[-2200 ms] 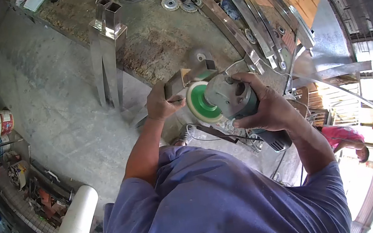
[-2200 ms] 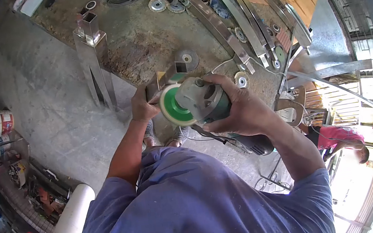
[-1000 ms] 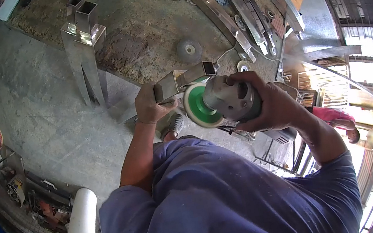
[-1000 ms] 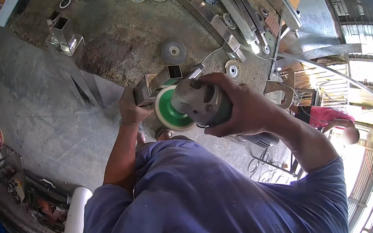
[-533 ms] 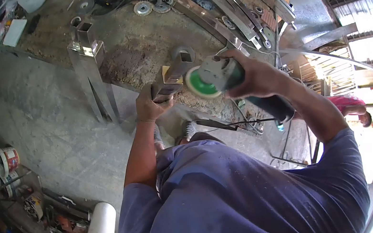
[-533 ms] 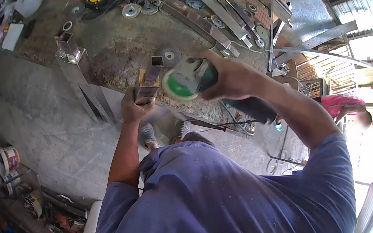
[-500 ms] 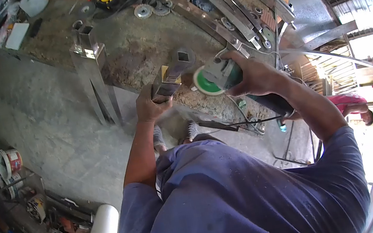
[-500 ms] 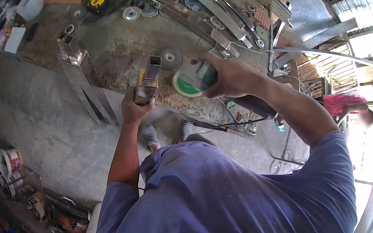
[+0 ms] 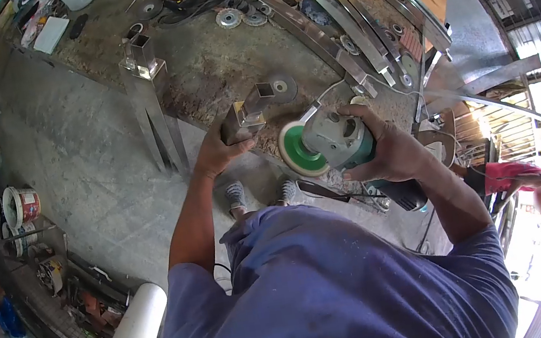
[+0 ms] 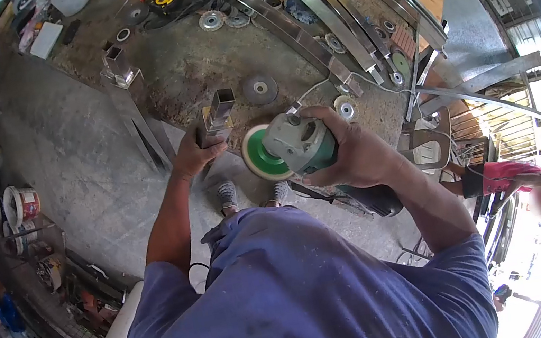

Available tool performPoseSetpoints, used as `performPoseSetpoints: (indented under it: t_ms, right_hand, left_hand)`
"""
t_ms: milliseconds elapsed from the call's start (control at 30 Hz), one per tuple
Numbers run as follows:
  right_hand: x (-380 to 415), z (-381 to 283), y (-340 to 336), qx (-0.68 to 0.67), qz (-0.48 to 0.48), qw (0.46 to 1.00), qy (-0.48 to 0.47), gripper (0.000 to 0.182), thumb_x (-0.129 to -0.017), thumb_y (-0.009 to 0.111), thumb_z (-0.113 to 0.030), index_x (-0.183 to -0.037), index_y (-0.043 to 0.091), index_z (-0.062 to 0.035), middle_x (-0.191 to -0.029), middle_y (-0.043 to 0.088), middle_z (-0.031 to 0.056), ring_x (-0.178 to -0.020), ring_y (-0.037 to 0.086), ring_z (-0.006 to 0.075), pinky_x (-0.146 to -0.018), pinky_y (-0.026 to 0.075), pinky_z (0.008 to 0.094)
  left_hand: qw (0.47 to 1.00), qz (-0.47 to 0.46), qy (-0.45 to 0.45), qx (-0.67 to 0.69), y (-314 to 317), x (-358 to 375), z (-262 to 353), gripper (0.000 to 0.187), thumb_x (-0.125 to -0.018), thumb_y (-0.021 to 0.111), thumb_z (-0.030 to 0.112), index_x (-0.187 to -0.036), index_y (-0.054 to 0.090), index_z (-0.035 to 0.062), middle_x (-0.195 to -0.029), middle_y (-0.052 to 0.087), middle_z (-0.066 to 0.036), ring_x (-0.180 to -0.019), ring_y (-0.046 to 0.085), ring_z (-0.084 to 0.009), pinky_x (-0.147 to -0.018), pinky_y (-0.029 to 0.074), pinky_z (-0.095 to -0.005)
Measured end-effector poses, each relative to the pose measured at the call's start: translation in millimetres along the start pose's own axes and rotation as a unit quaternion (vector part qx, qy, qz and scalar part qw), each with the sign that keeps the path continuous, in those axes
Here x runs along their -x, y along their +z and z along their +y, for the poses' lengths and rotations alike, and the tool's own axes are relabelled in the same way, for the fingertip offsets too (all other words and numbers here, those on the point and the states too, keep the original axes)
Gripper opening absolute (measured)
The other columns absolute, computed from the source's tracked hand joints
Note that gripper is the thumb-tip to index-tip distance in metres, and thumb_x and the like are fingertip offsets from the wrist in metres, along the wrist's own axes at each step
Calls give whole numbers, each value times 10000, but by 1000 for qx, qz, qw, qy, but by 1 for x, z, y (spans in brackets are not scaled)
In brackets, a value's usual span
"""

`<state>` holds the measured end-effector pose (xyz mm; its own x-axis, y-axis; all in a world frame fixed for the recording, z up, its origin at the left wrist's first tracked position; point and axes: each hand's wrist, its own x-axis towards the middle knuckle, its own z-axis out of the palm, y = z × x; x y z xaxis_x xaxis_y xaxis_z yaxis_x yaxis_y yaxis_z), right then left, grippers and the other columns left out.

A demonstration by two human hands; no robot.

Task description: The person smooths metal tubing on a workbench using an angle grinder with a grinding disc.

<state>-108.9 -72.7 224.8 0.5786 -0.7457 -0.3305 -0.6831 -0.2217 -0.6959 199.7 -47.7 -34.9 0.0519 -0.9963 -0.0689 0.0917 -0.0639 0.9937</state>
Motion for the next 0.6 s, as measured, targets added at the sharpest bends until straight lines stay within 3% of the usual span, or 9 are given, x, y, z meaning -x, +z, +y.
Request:
performPoseSetpoints:
  t_ms: [67, 167, 267, 367, 467, 600]
  right_hand:
    - [-12, -4, -4, -7, -15, 1000, -4, 996, -688, 927, -325, -1501, 381, -144, -1243, 666, 171, -1161, 658, 294, -1027, 486, 387]
    - [-28, -15, -6, 31, -34, 998, 38, 1000, -688, 926, -333, -1508, 383, -152, -1243, 670, 171, -1170, 654, 304, -1030, 485, 393]
    - [-42, -33, -6, 50, -66, 994, 75, 1012, -676, 932, -330, -1511, 385, -163, -1249, 667, 171, -1177, 652, 315, -1037, 484, 400]
    - [-56, -29, -2, 54, -84, 995, 28, 1055, -653, 950, -219, -1523, 361, -123, -1367, 593, 129, -1272, 581, 264, -1095, 436, 383]
    - [-65, -31, -1, 50, -106, 993, 24, 1032, -661, 941, -327, -1514, 380, -177, -1268, 657, 173, -1203, 649, 342, -1044, 494, 410]
    - [-74, -38, 1, 45, -125, 991, 3, 1025, -657, 946, -312, -1506, 387, -181, -1288, 656, 171, -1215, 650, 342, -1055, 497, 410]
  left_hand:
    - [970, 134, 176, -101, 24, 1, -22, 770, -652, 952, 322, -1241, 577, -3, -1042, 688, -144, -917, 711, -301, -789, 581, -389]
    - [870, 241, 281, -324, 40, 2, -41, 769, -610, 961, 347, -1187, 576, 16, -989, 664, -147, -843, 697, -336, -735, 580, -423]
    - [876, 260, 255, -316, 46, 3, -48, 727, -579, 961, 336, -1121, 579, 36, -931, 637, -152, -801, 671, -370, -683, 569, -449]
    - [884, 241, 261, -305, 38, 2, -47, 696, -564, 959, 328, -1076, 581, 47, -928, 638, -148, -798, 672, -362, -674, 565, -443]
    - [908, 212, 210, -292, 32, 5, -42, 683, -564, 955, 322, -1065, 578, 52, -910, 639, -139, -778, 670, -366, -670, 564, -441]
    - [906, 211, 206, -303, 31, 4, -55, 682, -554, 959, 323, -1058, 579, 65, -879, 642, -125, -754, 671, -360, -662, 565, -435]
